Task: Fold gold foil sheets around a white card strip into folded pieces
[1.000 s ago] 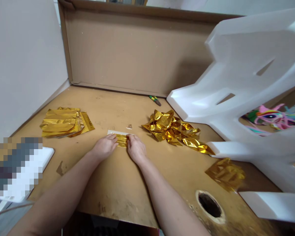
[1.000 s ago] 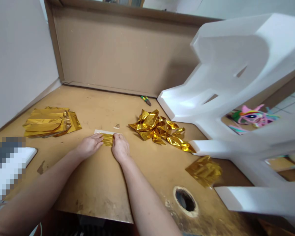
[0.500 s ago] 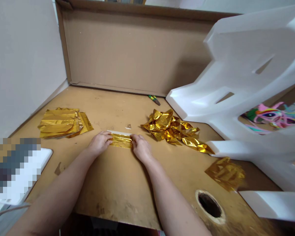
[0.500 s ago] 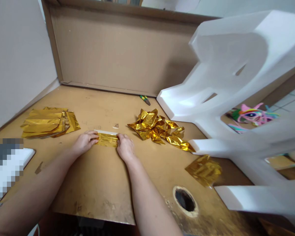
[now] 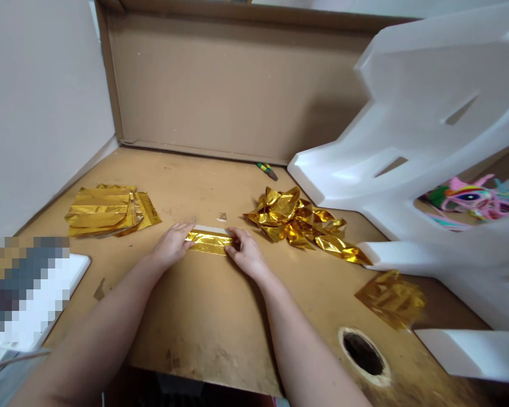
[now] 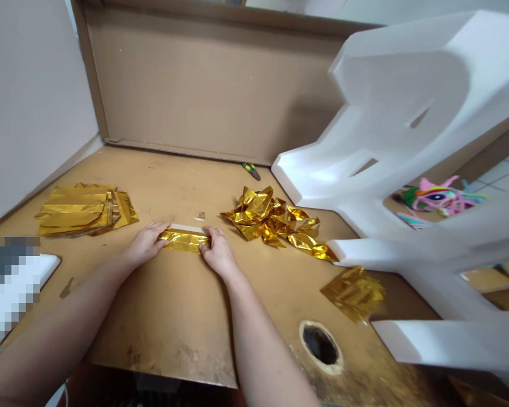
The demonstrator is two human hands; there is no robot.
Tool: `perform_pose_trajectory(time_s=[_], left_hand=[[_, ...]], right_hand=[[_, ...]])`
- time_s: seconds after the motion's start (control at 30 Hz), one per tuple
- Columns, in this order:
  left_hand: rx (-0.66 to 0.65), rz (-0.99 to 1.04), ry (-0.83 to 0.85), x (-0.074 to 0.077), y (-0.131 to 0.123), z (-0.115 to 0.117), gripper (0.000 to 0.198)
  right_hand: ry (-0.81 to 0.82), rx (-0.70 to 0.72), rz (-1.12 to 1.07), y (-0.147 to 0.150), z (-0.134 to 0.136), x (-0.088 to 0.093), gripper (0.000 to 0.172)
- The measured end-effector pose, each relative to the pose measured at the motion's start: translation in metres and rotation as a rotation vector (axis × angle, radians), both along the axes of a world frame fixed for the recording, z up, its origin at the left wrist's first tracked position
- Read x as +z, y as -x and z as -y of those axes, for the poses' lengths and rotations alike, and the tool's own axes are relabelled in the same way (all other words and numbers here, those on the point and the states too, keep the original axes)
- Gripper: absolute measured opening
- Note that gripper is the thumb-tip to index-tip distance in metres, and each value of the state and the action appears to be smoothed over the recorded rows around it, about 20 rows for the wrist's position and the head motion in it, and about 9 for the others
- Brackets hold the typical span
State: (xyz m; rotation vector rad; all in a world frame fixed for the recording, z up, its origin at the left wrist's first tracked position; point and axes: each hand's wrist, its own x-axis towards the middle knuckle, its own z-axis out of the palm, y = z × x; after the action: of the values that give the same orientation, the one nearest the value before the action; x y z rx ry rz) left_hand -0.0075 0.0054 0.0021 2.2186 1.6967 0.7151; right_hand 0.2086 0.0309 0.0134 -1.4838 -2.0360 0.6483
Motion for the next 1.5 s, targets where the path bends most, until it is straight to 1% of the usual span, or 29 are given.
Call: perform_pose_trajectory(time_s=[0.2,0.33,0.47,0.57,0.67,0.8,1.03,1.3,1.5], left_hand=[[0.007,-0.003,0.019,0.0024,-0.0012,0.0012,0.046],[0.001,0.004,0.018,0.0036,-0.0018,0.0015,0.046],[-0.012,0.009,-0.002,0.0013,-0.0016,0.0007,0.047],[-0.019,0.005,-0.010,0.0001,-0.0020,0.0008,0.046],[-0.022,-0.002,-0.007,0.0009,-0.0031,0.0021,0.047],[-0.009,-0.004,-0.012,0.0026,-0.0041,0.0037,0.047],[0.013,0.022,0.006,0.0029,-0.0042,0.0039,0.049],[0.010,0.032,0.022,0.0042,-0.0026,0.0023,0.050],[0.011,0.012,0.025,0.0055,-0.0042,0.0026,0.049]], right_hand=[[0.022,-0.020,-0.052,0.0010,-0.0002,0.0010,0.043],[0.036,-0.030,-0.169,-0.0001,-0.0010,0.0022,0.042],[0.073,-0.022,-0.306,-0.0013,-0.0029,0.0005,0.043],[0.128,-0.006,-0.402,-0.0006,-0.0031,-0.0003,0.046],[0.183,0.010,-0.454,0.0008,-0.0018,0.0011,0.046],[0.226,0.035,-0.469,0.0024,0.0007,0.0049,0.046],[0.254,0.023,-0.487,0.0048,0.0037,0.0084,0.045],[0.214,0.097,-0.461,0.0018,0.0035,0.0067,0.037],[0.194,0.104,-0.407,0.0015,0.0020,0.0051,0.042]])
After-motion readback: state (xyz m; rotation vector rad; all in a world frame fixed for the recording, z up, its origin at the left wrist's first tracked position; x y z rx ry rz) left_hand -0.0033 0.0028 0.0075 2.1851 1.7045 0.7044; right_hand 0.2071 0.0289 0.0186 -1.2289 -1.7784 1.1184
